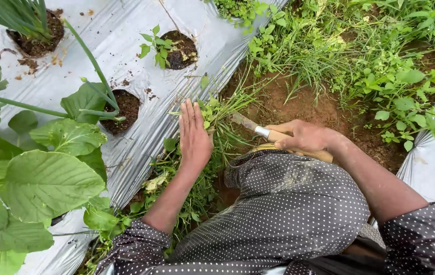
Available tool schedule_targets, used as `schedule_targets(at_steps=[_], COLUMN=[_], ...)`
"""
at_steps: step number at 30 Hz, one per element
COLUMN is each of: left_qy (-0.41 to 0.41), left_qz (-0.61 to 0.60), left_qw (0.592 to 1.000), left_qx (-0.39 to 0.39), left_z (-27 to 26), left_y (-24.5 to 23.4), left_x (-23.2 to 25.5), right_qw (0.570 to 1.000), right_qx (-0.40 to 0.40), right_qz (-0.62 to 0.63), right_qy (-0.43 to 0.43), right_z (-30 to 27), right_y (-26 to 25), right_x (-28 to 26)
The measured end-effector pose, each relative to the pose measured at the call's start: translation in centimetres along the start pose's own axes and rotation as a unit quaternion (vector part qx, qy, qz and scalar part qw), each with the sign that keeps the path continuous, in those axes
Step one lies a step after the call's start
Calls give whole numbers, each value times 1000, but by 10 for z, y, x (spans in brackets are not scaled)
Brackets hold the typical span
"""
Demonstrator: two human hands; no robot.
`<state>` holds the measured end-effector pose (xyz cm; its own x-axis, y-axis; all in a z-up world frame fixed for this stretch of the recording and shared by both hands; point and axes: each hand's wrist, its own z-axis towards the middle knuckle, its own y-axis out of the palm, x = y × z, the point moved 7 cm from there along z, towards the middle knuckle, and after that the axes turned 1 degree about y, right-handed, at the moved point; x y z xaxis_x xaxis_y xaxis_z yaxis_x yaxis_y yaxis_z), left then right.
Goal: The person uses a small hand hoe to loosen soil and remove weeds from a garden bed covered with white plastic mulch. They also pull weeds by hand from around the base of the plants growing through the plastic.
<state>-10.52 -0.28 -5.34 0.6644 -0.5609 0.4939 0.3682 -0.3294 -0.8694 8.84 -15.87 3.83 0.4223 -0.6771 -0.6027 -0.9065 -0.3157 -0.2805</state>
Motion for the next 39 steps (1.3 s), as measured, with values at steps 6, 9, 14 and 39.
schedule_targets(at_steps=[6, 9, 14, 39], left_qy=[-63, -59, -58, 77], left_qz=[8, 4, 46, 252], left_qw=[998, 998, 995, 947], left_qx=[-23, -37, -66, -186], left_z=[-44, -56, -66, -43], left_y=[37, 51, 80, 115], left_x=[-45, -56, -73, -49], right_qw=[984, 985, 986, 917], right_qx=[-68, -74, -67, 351], right_qz=[-165, -156, -151, 190], right_qy=[-12, 5, -20, -18], right_z=[47, 66, 86, 51], right_y=[25, 31, 43, -42], right_x=[16, 25, 19, 169])
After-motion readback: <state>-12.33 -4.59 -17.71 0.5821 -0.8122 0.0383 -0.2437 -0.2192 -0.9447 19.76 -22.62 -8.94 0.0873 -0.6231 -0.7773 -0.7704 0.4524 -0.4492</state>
